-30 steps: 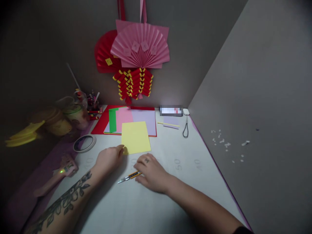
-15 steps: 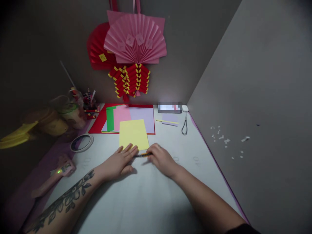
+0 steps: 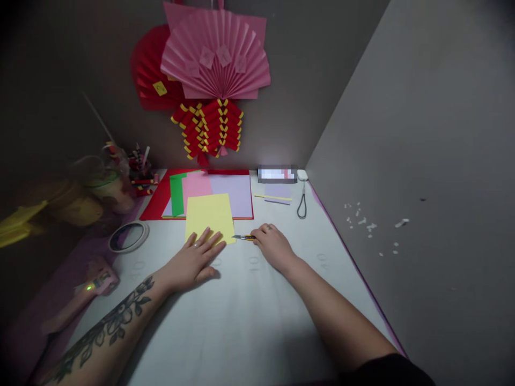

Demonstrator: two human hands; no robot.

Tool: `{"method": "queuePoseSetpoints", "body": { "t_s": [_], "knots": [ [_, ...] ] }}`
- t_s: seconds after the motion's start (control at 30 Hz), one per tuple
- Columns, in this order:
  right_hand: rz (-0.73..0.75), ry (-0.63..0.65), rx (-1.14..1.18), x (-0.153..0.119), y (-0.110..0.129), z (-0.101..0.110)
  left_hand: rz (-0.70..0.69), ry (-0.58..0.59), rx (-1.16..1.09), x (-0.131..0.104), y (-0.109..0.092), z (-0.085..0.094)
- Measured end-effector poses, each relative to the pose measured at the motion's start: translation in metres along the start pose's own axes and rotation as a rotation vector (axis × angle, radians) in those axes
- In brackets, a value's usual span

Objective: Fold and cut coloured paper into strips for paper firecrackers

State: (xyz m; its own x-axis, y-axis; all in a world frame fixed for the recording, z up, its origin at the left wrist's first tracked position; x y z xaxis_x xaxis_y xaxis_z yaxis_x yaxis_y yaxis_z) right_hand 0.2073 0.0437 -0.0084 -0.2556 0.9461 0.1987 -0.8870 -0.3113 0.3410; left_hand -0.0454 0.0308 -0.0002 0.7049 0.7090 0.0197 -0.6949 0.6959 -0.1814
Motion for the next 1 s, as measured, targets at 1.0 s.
{"method": "queuePoseSetpoints", "body": {
  "t_s": [1.0],
  "knots": [
    [0.086,-0.071,-0.002,-0.012,-0.001,-0.011,0.089,-0.035,-0.023,0.004,0.001,-0.012]
  ]
}}
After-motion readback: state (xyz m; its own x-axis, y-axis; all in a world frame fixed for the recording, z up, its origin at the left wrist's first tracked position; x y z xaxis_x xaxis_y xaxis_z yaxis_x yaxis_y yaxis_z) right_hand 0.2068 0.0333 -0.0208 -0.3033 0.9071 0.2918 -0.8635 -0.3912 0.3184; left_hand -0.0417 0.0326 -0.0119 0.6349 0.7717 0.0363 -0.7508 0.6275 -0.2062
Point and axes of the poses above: each hand's wrist, its own x-axis towards the middle knuckle, its own z-axis out of the back of the hand, y = z × x, the point moved 2 cm from there along x, towards the middle knuckle, and after that the axes turned 9 degrees about -y, right-handed, at the moved point
